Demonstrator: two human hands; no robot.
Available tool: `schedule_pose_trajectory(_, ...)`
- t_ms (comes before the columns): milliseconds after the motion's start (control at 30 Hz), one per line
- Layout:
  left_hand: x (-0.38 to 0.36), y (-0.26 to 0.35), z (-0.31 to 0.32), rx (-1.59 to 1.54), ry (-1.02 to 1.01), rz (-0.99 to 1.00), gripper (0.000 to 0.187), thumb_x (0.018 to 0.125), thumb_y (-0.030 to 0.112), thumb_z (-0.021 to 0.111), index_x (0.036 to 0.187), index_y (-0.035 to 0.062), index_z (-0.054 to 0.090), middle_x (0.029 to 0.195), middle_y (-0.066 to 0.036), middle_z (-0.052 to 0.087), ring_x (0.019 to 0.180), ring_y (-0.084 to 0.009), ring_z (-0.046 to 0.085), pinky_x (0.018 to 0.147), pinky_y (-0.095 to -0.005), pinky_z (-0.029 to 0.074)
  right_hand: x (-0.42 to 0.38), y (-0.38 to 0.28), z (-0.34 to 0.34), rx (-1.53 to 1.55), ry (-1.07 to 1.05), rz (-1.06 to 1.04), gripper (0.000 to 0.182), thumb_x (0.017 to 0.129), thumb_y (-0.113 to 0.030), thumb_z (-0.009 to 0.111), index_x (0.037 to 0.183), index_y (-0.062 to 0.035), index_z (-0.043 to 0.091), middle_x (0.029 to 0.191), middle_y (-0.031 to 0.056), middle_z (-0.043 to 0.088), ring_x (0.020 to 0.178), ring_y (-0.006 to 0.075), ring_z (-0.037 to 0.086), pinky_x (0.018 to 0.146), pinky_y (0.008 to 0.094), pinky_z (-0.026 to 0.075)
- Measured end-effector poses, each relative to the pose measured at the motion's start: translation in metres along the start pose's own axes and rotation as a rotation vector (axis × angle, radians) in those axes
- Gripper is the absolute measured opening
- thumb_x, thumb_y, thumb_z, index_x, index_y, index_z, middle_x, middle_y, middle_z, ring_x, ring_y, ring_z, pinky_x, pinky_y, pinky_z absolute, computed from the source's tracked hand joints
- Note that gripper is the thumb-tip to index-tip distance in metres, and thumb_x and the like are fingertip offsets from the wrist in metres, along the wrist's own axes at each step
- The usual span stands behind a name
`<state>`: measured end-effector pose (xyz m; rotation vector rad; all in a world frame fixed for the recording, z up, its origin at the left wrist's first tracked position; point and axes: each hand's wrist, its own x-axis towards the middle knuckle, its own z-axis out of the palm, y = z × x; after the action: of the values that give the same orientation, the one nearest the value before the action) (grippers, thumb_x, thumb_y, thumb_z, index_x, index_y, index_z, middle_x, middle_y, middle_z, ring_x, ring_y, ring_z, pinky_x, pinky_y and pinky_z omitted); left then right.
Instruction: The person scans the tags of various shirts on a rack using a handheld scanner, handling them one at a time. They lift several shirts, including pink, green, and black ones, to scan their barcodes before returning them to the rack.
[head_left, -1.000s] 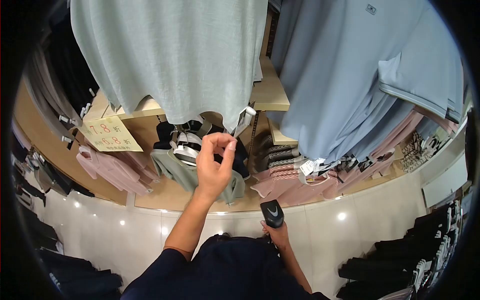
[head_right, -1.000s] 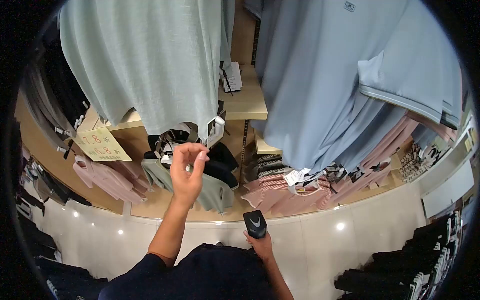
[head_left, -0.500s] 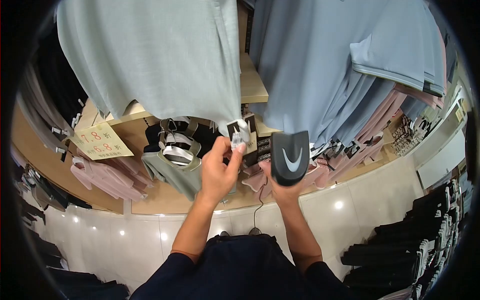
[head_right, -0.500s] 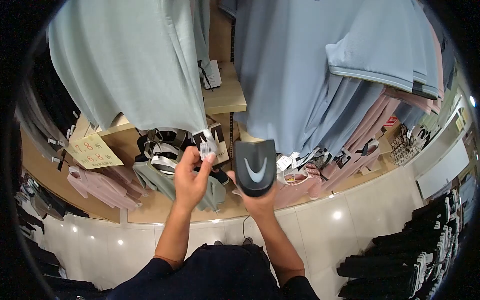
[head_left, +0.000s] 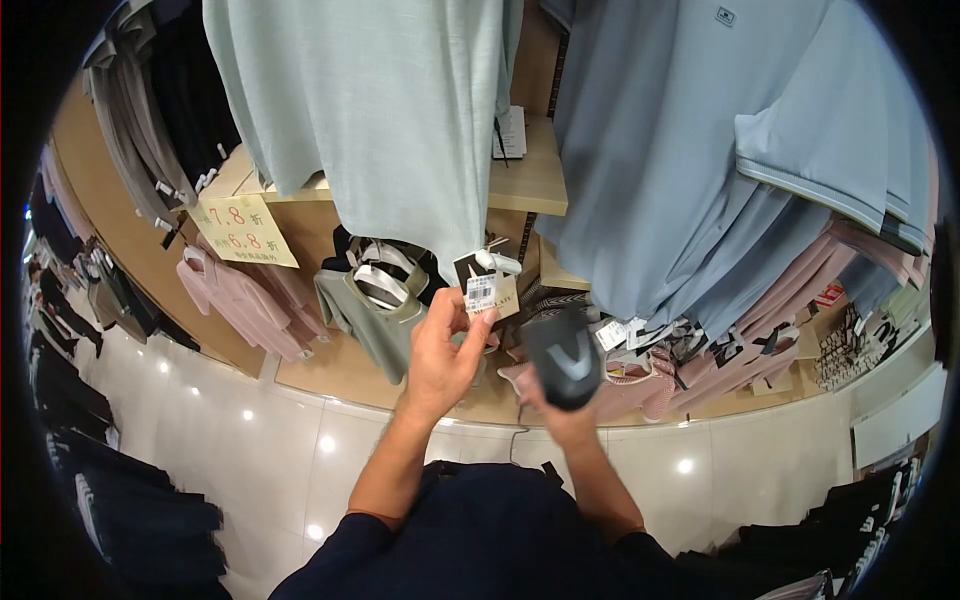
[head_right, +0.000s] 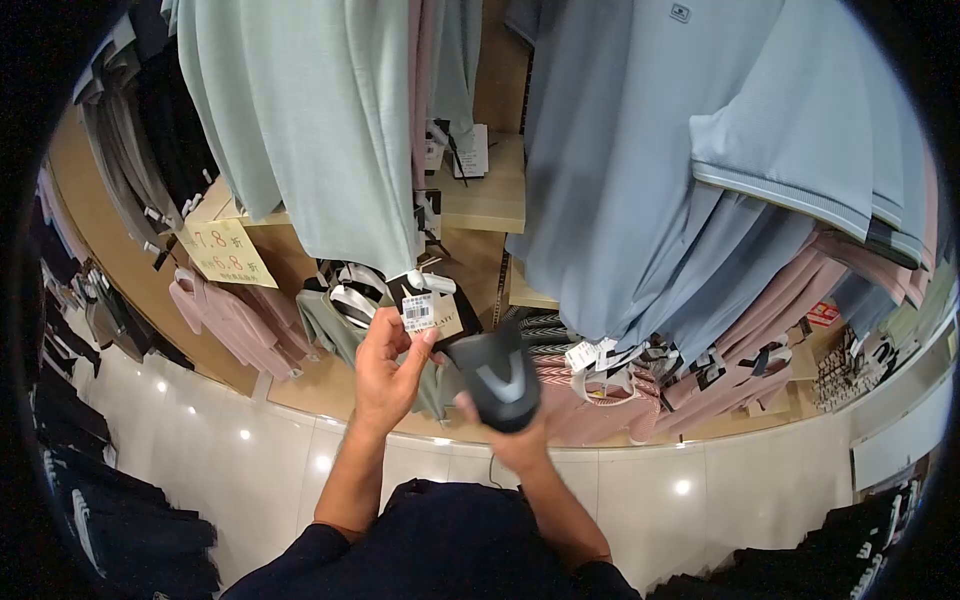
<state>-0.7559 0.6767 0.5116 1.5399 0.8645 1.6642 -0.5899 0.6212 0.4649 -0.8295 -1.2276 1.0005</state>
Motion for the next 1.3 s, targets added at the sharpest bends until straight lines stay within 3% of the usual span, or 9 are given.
schedule_pose_trajectory(233, -0.002, -0.003, 0.017, 0.14, 0.059, 0.08, 0.017, 0.095, 0.001, 0.062, 0.109, -0.0038, 0.054, 0.091, -0.01, 0.068, 0.073, -0.012, 0.065, 0.062, -0.0252, 0.052, -0.003, 0.0, -0.011, -0.09, -0.171, 0.124, 0.058, 0.077, -0.006, 0.083, 0.126, 0.001, 0.053, 0.118, 0.0102, 0.063, 0.108, 0.016, 0.059, 0.093, 0.0304, 0.048)
schedule_pose_trajectory(467, 0.004, 0.014, -0.034, -0.529, 0.063, -0.151, 0.024, 0.085, 0.002, 0.054, 0.109, 0.001, 0.051, 0.107, -0.017, 0.065, 0.095, -0.0289, 0.069, 0.09, -0.0441, 0.054, 0.004, 0.022, -0.03, 0.258, 0.029, 0.209, 0.026, 0.084, 0.004, 0.072, 0.107, -0.0005, 0.059, 0.079, 0.003, 0.061, 0.063, 0.0093, 0.057, 0.059, 0.0239, 0.048)
schedule_pose_trajectory(567, 0.009, 0.009, -0.072, -0.542, 0.089, -0.143, 0.035, 0.081, 0.005, 0.051, 0.116, 0.0, 0.051, 0.109, -0.018, 0.065, 0.094, -0.0276, 0.068, 0.086, -0.045, 0.056, 0.017, 0.025, -0.031, 0.307, 0.054, 0.153, 0.016, 0.088, 0.0, 0.069, 0.1, -0.0011, 0.058, 0.078, 0.004, 0.059, 0.059, 0.0101, 0.054, 0.056, 0.0252, 0.045)
schedule_pose_trajectory(667, 0.015, 0.015, -0.083, -0.518, 0.152, -0.159, 0.053, 0.078, 0.009, 0.058, 0.129, -0.0032, 0.049, 0.095, -0.013, 0.064, 0.072, -0.0233, 0.064, 0.074, -0.0413, 0.054, 0.025, 0.035, -0.021, 0.358, 0.05, 0.145, 0.018, 0.089, 0.0, 0.069, 0.103, -0.0004, 0.059, 0.079, 0.0038, 0.059, 0.06, 0.0104, 0.054, 0.056, 0.0256, 0.046)
schedule_pose_trajectory(767, 0.02, 0.008, -0.103, -0.637, 0.033, -0.187, 0.044, 0.077, 0.009, 0.055, 0.12, -0.0001, 0.051, 0.096, -0.014, 0.064, 0.072, -0.0226, 0.063, 0.076, -0.0446, 0.055, 0.031, 0.038, -0.002, 0.334, 0.052, 0.157, 0.022, 0.087, 0.001, 0.071, 0.106, -0.0006, 0.06, 0.081, 0.0035, 0.06, 0.063, 0.0102, 0.056, 0.057, 0.0263, 0.047)
schedule_pose_trajectory(933, 0.027, -0.008, -0.13, -0.788, -0.014, -0.181, 0.031, 0.077, 0.017, 0.055, 0.103, 0.0017, 0.061, 0.062, -0.007, 0.052, 0.056, -0.0195, 0.047, 0.067, -0.0436, 0.046, 0.058, 0.036, 0.03, 0.123, 0.122, 0.029, 0.029, 0.084, 0.005, 0.072, 0.109, -0.0019, 0.061, 0.094, 0.0039, 0.064, 0.08, 0.0107, 0.061, 0.071, 0.0253, 0.051)
schedule_pose_trajectory(1033, 0.039, -0.016, -0.144, -0.851, -0.081, -0.233, 0.031, 0.078, 0.019, 0.058, 0.104, 0.0013, 0.061, 0.07, -0.008, 0.058, 0.061, -0.0209, 0.051, 0.069, -0.0447, 0.047, 0.091, 0.05, 0.055, 0.008, 0.281, -0.193, 0.036, 0.083, 0.003, 0.076, 0.114, -0.0007, 0.06, 0.105, 0.0037, 0.066, 0.094, 0.0117, 0.061, 0.087, 0.0278, 0.049)
schedule_pose_trajectory(1167, 0.048, -0.018, -0.148, -0.692, -0.025, -0.223, 0.047, 0.082, 0.006, 0.059, 0.128, 0.0053, 0.048, 0.114, -0.021, 0.062, 0.078, -0.0259, 0.064, 0.073, -0.0455, 0.052, 0.132, 0.069, 0.089, 0.063, 0.399, -0.204, 0.044, 0.08, -0.003, 0.082, 0.117, 0.0011, 0.059, 0.108, 0.0027, 0.065, 0.096, 0.0107, 0.058, 0.09, 0.0247, 0.045)
schedule_pose_trajectory(1300, 0.053, -0.031, -0.159, -0.477, 0.004, -0.111, 0.046, 0.087, -0.003, 0.056, 0.13, 0.0118, 0.047, 0.119, -0.015, 0.058, 0.087, -0.0193, 0.061, 0.071, -0.0375, 0.053, 0.16, 0.098, 0.111, 0.07, 0.49, -0.258, 0.037, 0.082, 0.0, 0.078, 0.115, 0.001, 0.06, 0.105, 0.0047, 0.066, 0.094, 0.0129, 0.063, 0.087, 0.0281, 0.052)
